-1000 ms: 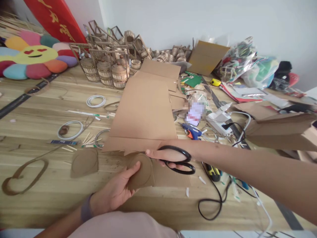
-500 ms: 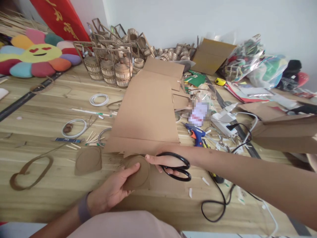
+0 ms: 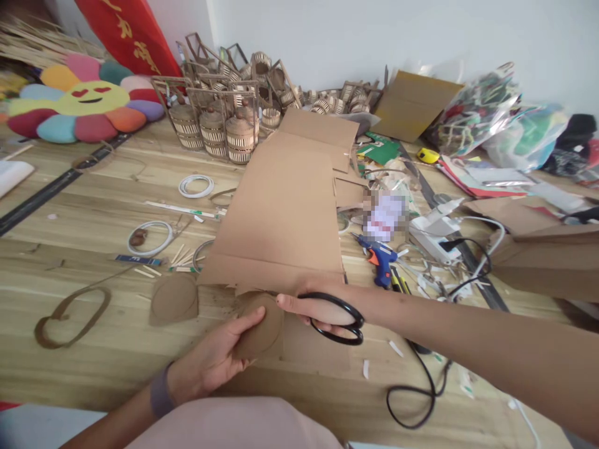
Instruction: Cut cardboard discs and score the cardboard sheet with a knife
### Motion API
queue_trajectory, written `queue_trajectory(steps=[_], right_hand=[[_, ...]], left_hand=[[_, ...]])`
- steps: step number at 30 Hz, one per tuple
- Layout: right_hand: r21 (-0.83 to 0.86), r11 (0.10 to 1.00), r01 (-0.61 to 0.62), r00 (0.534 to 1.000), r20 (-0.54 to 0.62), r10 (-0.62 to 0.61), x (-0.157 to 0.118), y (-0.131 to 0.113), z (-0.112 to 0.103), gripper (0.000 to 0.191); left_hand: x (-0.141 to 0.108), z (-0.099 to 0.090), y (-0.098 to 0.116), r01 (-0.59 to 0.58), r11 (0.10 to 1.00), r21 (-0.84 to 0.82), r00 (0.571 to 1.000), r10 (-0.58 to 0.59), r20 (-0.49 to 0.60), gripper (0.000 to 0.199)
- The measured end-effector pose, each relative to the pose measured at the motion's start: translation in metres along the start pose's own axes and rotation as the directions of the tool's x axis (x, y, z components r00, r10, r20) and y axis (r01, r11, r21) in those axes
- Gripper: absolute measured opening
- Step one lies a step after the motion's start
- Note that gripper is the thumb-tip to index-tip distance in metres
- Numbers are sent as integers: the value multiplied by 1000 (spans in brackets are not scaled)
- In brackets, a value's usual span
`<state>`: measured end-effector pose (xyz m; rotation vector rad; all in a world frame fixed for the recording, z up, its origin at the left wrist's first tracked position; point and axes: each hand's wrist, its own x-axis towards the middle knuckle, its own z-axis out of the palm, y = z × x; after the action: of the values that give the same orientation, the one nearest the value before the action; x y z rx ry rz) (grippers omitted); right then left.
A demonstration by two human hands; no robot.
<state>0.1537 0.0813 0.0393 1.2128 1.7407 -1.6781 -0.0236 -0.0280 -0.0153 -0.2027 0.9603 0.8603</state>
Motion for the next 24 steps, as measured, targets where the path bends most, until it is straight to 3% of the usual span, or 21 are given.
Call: queue_trajectory(steps=[5,11,16,21,24], right_hand=[[24,998,59,998,-38,-58,4,14,11,72],[-19,998,54,996,-70,-56,8,20,20,73],[-137,977,162,970,-160,-183,4,16,23,71],[-43,998,37,996,-80,-41,9,17,23,80],[-42,998,36,999,5,-36,12,15,19,85]], left_hand=[[-6,-1,6,73,996,56,997,-73,-4,27],[-5,-7,6,68,995,77,998,-68,-11,32],[-5,-8,5,58,994,94,998,-57,-13,31],[-1,-15,3,23,988,151,1000,-24,4,35],[2,-19,-1,10,975,223,998,-22,52,37]])
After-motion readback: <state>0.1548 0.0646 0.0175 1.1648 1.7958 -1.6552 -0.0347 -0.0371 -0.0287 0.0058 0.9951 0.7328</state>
